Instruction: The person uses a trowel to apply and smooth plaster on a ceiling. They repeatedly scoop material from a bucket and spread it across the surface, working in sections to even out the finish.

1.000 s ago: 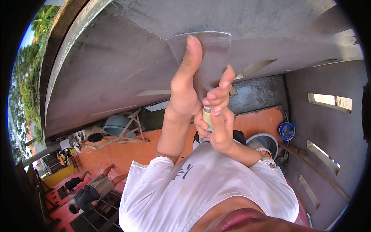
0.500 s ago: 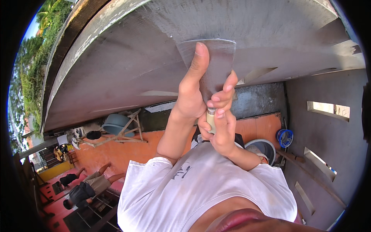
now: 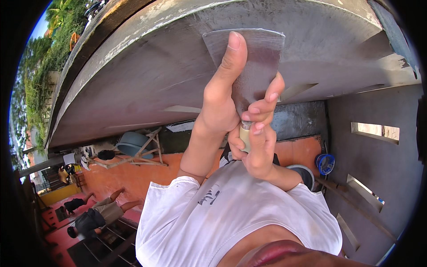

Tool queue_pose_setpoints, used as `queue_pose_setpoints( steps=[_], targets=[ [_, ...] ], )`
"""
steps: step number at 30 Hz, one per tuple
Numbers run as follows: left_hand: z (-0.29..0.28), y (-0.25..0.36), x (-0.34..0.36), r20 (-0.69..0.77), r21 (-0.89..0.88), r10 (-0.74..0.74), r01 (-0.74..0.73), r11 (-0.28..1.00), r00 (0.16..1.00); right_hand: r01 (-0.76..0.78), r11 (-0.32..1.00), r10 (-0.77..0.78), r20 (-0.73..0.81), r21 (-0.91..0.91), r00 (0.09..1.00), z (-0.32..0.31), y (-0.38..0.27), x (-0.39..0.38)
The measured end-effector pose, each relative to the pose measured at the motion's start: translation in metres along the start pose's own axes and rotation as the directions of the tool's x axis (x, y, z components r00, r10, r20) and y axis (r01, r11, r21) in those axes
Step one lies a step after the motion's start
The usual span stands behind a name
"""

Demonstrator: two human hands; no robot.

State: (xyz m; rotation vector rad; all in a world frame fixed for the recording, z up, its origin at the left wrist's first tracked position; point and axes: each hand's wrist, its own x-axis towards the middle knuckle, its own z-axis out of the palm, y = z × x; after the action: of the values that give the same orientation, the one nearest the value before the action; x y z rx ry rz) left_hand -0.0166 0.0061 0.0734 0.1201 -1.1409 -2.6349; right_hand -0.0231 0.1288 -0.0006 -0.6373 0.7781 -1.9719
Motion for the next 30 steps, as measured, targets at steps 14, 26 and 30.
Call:
queue_pose_setpoints(
  steps=[14,26,30],
  targets=[
    [0.004,-0.002,-0.001,-0.03,-0.101,0.053,-0.056,0.993,0.998,-0.071,0.996,0.071,-0.004,0.061,0.997,0.008,-0.013,0.003],
    [0.018,0.016,0.006,0.015,-0.04,0.083,-0.083,0.996,0.996,-0.071,0.997,0.068,0.088,0.03,0.994,0.01,-0.022,0.008],
    [0.028,0.019,0.008,-0.034,0.003,0.071,-0.071,0.997,0.997,-0.12,0.991,0.111,0.122,0.064,0.986,0.006,-0.032,0.009]
  ],
)
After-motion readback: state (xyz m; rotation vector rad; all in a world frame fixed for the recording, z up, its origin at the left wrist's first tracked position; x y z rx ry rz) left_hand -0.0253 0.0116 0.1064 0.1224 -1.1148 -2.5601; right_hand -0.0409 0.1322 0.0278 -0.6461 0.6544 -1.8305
